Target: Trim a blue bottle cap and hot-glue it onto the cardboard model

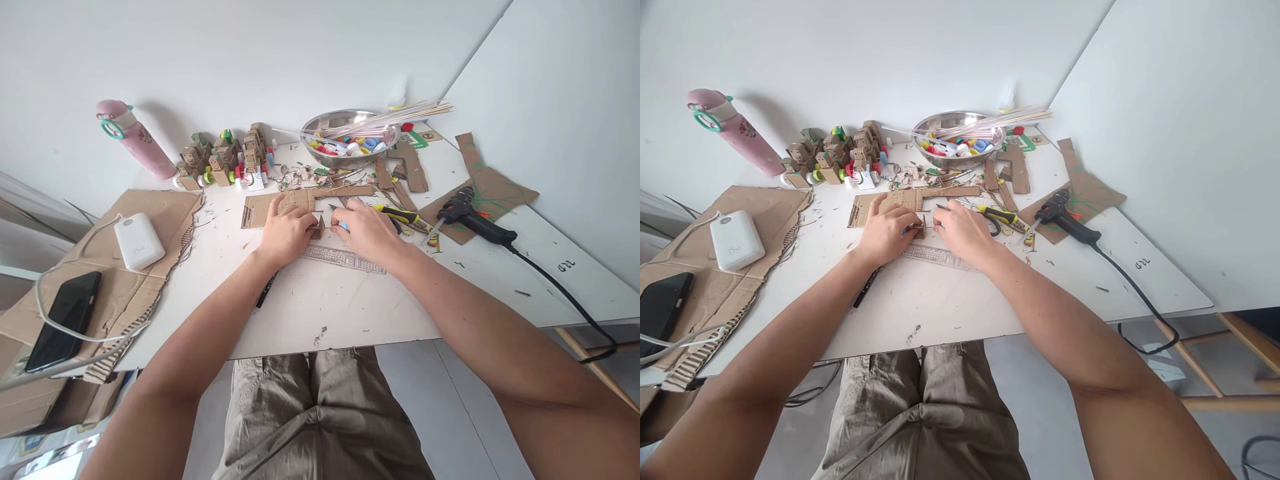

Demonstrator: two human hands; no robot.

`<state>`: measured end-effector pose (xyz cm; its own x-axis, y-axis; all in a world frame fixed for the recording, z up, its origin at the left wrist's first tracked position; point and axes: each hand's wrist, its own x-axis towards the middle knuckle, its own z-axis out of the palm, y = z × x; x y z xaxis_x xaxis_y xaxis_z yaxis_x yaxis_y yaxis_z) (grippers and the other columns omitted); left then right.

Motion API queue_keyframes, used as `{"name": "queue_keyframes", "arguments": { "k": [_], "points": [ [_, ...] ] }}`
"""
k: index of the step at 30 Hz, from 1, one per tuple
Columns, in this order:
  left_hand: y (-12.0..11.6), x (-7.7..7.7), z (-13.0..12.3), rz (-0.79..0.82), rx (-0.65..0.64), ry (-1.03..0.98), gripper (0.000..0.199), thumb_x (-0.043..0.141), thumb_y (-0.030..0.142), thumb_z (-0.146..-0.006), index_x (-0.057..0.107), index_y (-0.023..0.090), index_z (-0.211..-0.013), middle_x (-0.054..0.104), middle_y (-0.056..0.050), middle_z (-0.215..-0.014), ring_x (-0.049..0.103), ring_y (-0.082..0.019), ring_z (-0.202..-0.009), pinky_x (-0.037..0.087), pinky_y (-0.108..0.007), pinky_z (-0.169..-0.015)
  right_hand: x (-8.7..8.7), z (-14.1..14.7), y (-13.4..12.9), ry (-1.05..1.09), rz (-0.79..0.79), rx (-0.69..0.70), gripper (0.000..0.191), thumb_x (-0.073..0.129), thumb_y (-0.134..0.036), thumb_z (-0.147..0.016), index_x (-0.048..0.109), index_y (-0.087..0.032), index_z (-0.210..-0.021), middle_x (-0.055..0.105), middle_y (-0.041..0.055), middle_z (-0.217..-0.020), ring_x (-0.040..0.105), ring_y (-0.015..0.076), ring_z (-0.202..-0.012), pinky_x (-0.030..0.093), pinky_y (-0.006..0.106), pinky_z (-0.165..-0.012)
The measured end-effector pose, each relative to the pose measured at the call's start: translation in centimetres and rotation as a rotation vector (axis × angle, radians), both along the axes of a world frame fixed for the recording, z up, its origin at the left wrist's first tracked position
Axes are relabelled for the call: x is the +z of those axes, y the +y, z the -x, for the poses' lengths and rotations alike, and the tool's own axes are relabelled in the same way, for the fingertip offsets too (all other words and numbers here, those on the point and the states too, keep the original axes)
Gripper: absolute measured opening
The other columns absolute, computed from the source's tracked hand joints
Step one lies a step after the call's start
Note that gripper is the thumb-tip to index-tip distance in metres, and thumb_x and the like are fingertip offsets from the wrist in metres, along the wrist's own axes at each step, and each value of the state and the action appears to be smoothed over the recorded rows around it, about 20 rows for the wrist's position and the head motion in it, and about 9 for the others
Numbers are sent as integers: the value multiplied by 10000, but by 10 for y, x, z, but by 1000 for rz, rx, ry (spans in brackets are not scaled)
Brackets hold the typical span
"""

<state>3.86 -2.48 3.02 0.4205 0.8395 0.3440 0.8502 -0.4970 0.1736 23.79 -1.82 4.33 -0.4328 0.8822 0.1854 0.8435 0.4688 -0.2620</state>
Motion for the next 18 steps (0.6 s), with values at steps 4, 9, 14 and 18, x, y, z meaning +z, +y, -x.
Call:
{"name": "queue_keyframes", "arguments": {
  "k": [4, 9, 14, 18],
  "points": [
    [1, 3, 2, 22, -19, 3, 282, 561, 176, -930, 806, 310, -894, 848, -33, -1026, 750, -282, -1122, 348, -638, -1304, 1, 0, 0, -15, 15, -14, 175, 620, -260, -993, 794, -263, -974, 643, 101, -952, 632, 256, -789, 372, 337, -612],
    [4, 2, 4, 12, -60, -10, 299, 549, 167, -917, 796, 321, -849, 843, -6, -984, 748, -265, -1107, 338, -631, -1308, -2, -1, 1, -10, -10, 8, 188, 604, -264, -991, 790, -263, -967, 652, 100, -951, 630, 256, -792, 367, 337, -599],
    [6, 1, 2, 38, -37, 13, 323, 515, 170, -925, 793, 294, -817, 822, -30, -922, 774, -270, -1012, 308, -689, -1308, 1, 2, 0, -40, 19, -8, 192, 596, -249, -995, 788, -254, -1001, 671, 104, -999, 645, 261, -829, 364, 337, -615],
    [7, -3, 2, 9, -34, 7, 312, 513, 184, -936, 780, 295, -819, 815, -24, -904, 779, -253, -949, 321, -686, -1307, 3, 4, -2, -39, 42, -21, 176, 609, -236, -999, 784, -253, -999, 678, 106, -1027, 645, 262, -824, 357, 340, -626]
  ]
}}
